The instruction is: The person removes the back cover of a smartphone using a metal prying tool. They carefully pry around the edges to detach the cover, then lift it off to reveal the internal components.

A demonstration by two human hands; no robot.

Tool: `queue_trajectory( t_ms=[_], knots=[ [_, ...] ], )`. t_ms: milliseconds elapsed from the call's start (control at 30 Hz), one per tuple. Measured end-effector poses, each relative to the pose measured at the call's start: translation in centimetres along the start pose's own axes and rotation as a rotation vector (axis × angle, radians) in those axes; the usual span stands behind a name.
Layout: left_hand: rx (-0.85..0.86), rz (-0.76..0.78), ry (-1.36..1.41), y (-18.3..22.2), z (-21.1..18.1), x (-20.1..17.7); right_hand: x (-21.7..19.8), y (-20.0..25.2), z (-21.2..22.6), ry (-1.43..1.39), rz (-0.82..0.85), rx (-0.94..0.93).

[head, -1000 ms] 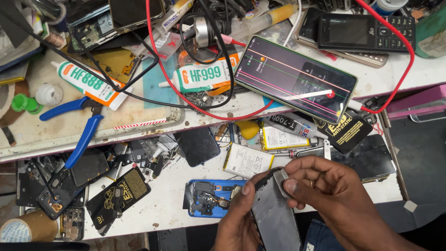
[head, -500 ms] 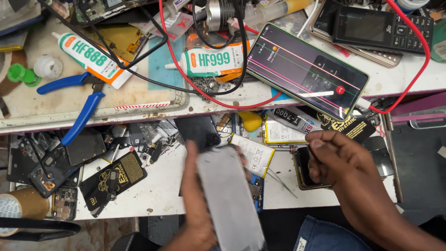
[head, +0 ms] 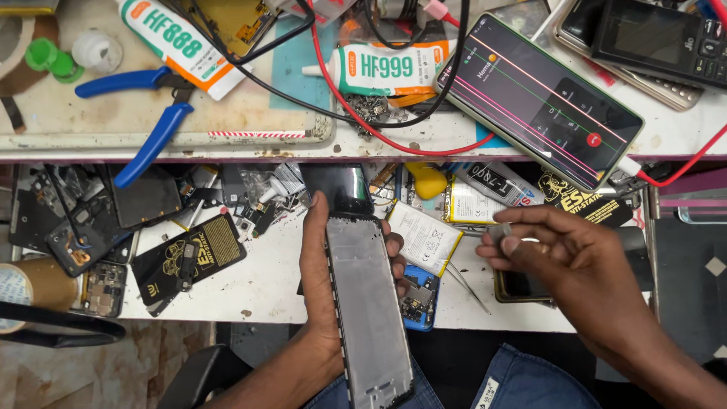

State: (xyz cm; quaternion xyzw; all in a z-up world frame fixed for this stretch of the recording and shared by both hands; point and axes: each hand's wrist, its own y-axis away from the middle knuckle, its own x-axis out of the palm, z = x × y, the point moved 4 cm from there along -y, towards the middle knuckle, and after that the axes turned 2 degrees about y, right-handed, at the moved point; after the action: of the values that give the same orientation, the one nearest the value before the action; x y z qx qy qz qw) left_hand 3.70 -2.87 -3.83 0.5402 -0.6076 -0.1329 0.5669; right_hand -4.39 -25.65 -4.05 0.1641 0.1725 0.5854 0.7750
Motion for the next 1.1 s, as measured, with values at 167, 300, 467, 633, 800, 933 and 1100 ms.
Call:
queue_trajectory(
  t_ms=[167, 300, 467, 633, 800, 933, 1100],
  knots=[
    [-0.071, 0.042, -0.027, -0.5, 0.7, -0.2, 0.0, -0.3, 0.8, 0.369, -0.027, -0.085],
    [-0.085, 0.139, -0.039, -0.6, 1.4, 0.1, 1.1, -0.3, 0.4, 0.698, 0.078, -0.039],
    [-0.120, 0.166, -0.100, 0.0, 1.8, 0.3, 3.0, 0.2, 0.2, 0.973, 0.144, -0.261],
    [-0.135, 0.130, -0.195, 0.3, 1.7, 0.4, 4.1, 0.4, -0.4, 1.125, 0.123, -0.426],
    [-0.197, 0.088, -0.326, 0.0, 2.2, -0.1, 4.2, 0.3, -1.0, 1.147, 0.155, -0.425],
    [-0.238, 0.194, -0.420, 0.0, 3.0, 0.0, 4.3, 0.4, 0.3, 1.095, 0.096, -0.590],
    [-0.166, 0.198, -0.647, 0.2, 2.8, 0.0, 3.3, 0.5, 1.1, 0.785, 0.165, -0.149]
  ],
)
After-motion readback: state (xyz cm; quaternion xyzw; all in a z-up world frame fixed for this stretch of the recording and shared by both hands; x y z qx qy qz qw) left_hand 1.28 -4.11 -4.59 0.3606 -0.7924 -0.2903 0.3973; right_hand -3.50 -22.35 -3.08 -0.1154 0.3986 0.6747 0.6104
